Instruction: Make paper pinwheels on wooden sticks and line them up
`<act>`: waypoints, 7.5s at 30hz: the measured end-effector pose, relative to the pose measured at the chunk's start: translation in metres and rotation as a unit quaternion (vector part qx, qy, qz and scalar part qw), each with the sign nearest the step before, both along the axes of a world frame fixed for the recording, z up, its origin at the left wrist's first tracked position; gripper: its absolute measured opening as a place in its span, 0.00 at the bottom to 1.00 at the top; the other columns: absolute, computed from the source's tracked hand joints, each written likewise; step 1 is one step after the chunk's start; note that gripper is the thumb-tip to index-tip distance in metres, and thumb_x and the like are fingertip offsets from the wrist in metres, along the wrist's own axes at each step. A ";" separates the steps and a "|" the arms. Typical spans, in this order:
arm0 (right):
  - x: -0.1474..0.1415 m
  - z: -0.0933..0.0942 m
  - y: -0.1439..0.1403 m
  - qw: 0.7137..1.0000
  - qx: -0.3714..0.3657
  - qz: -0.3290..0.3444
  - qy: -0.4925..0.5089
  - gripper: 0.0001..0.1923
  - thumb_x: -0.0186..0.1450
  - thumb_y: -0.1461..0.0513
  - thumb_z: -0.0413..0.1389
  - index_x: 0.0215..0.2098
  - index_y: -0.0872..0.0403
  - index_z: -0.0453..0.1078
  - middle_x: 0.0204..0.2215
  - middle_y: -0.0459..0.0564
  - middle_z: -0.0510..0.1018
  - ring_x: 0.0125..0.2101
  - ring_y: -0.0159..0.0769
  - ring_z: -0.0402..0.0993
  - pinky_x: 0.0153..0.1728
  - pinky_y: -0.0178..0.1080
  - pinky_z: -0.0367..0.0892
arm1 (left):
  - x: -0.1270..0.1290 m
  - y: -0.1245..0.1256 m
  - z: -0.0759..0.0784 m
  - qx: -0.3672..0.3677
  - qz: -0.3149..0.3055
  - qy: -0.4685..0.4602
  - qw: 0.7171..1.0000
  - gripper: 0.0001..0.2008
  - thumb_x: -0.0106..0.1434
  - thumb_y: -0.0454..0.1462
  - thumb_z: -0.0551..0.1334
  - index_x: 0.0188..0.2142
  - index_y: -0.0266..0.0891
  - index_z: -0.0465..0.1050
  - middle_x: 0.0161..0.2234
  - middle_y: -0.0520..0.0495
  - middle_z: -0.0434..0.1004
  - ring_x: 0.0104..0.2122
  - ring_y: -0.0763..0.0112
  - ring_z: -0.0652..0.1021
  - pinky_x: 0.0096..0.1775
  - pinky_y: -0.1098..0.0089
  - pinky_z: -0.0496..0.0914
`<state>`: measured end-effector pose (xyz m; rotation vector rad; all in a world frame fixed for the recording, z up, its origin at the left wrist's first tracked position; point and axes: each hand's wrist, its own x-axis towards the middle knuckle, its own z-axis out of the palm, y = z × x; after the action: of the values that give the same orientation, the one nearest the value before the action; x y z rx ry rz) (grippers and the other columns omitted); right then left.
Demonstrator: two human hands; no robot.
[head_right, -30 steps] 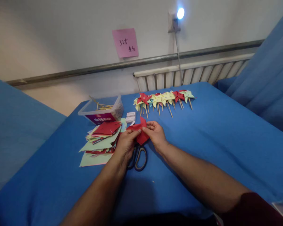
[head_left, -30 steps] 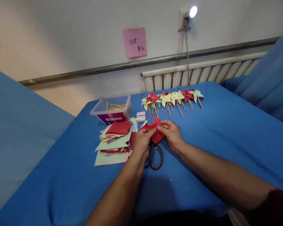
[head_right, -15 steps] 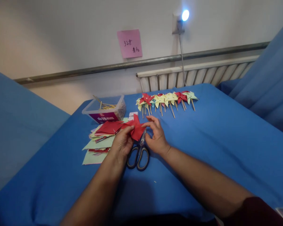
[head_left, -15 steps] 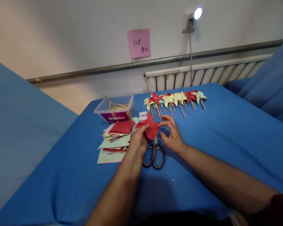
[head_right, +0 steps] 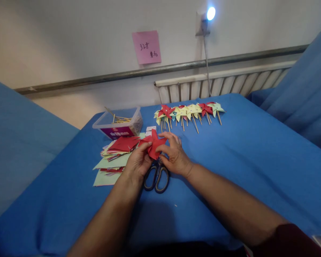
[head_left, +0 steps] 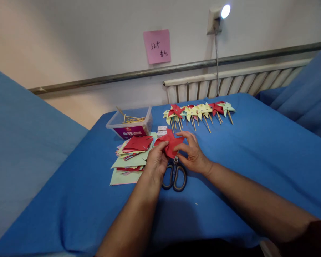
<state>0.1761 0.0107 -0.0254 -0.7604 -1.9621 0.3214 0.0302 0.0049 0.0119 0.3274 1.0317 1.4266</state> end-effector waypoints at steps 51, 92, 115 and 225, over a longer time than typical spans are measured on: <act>-0.001 -0.009 0.014 0.973 -0.176 -0.027 0.147 0.06 0.57 0.64 0.57 0.22 0.52 0.68 0.38 0.53 0.75 0.45 0.43 0.72 0.45 0.46 0.66 | 0.007 -0.005 -0.005 0.012 -0.110 0.074 0.991 0.07 0.43 0.28 0.71 0.24 0.31 0.76 0.21 0.48 0.78 0.20 0.75 0.75 0.25 0.75 0.68; -0.001 -0.004 0.015 0.805 -0.479 0.137 0.322 0.21 0.49 0.58 0.67 0.39 0.52 0.68 0.23 0.38 0.74 0.22 0.27 0.68 0.27 0.33 0.65 | -0.004 -0.003 -0.010 -0.012 -0.200 0.234 0.951 0.08 0.41 0.33 0.69 0.21 0.36 0.70 0.18 0.51 0.72 0.17 0.75 0.69 0.23 0.74 0.62; -0.006 -0.022 0.024 0.885 -0.338 -0.017 0.320 0.13 0.59 0.53 0.59 0.36 0.54 0.70 0.28 0.46 0.76 0.29 0.32 0.71 0.34 0.36 0.67 | -0.009 0.002 -0.006 0.074 -0.012 0.196 0.978 0.12 0.43 0.38 0.72 0.26 0.34 0.74 0.23 0.49 0.76 0.21 0.74 0.73 0.28 0.72 0.67; 0.032 -0.025 0.035 0.945 -0.225 -0.116 -0.206 0.06 0.64 0.64 0.54 0.37 0.52 0.73 0.34 0.48 0.76 0.32 0.33 0.72 0.33 0.34 0.61 | 0.003 -0.008 0.007 0.086 0.039 0.119 0.988 0.11 0.44 0.35 0.72 0.26 0.34 0.72 0.23 0.52 0.75 0.23 0.77 0.72 0.28 0.75 0.66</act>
<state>0.2076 0.0460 -0.0507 -1.4376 -2.1807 0.5089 0.0336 -0.0032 0.0186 0.6004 1.1246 1.5799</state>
